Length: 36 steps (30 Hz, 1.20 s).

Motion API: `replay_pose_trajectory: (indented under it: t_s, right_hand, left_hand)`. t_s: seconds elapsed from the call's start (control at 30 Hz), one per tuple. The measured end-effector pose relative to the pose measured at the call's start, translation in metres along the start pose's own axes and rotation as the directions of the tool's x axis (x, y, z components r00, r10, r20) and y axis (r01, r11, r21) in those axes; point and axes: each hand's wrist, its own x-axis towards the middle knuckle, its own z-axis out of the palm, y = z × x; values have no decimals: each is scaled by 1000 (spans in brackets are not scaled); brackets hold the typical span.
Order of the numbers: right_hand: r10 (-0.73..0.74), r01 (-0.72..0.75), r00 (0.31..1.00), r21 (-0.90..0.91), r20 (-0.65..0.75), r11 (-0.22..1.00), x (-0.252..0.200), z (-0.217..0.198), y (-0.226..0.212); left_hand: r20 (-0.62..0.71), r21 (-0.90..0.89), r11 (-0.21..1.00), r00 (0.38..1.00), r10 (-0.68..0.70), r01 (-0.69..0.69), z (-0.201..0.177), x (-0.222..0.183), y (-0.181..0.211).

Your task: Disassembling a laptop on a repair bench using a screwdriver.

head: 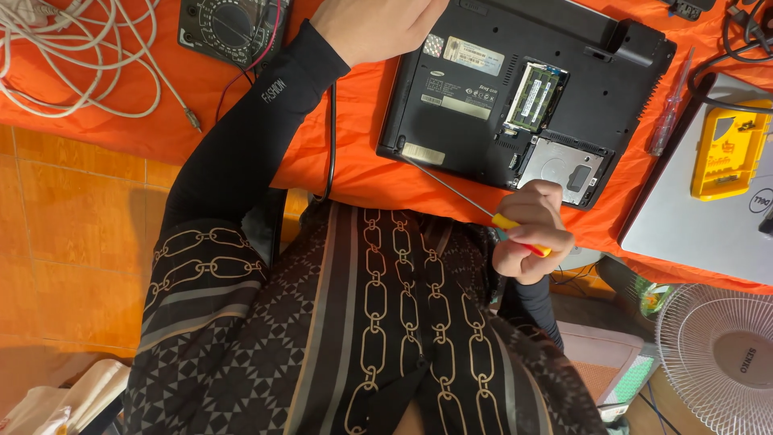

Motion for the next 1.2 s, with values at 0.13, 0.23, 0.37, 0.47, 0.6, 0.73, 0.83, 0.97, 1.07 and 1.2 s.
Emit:
replay_pose_trajectory:
  t_s: [0.13, 0.23, 0.37, 0.47, 0.6, 0.73, 0.83, 0.97, 1.07, 1.2]
  right_hand:
    - [3, -1, 987, -14, 159, 1000, 22, -8, -9]
    - [-11, 21, 970, -38, 245, 999, 36, -10, -13]
    - [-64, 79, 955, -40, 289, 996, 54, -8, -17]
    - [-100, 112, 950, -23, 296, 993, 67, -3, -21]
    - [-96, 105, 965, -25, 242, 994, 77, -2, -20]
    - [-104, 103, 970, 15, 219, 995, 78, -1, -11]
    - [-107, 100, 977, 46, 184, 994, 76, 0, -9]
    - [-73, 70, 979, 25, 192, 997, 73, -1, -10]
    - [-68, 64, 972, 25, 224, 998, 76, -1, -12]
    - [-86, 82, 956, 25, 282, 996, 81, -1, -13]
  left_hand:
    - [-8, 18, 1000, 1000, -2, 2, 1, 0, 0]
    - [-36, 4, 1000, 999, -8, 8, 1, 1, 0]
    - [-74, 19, 1000, 997, -2, 3, 3, 1, 1]
    - [-49, -74, 996, 998, -44, 40, 5, 2, 2]
    - [-47, -162, 983, 994, -94, 85, 5, 4, 1]
    - [-63, -161, 984, 994, -93, 82, 7, 4, 1]
    - [-92, -134, 988, 992, -85, 72, 6, 4, 1]
    - [-39, -148, 985, 995, -94, 87, 6, 6, 2]
    - [-43, -163, 982, 994, -99, 91, 4, 6, 2]
    - [-90, -184, 981, 992, -84, 66, 0, 7, 3]
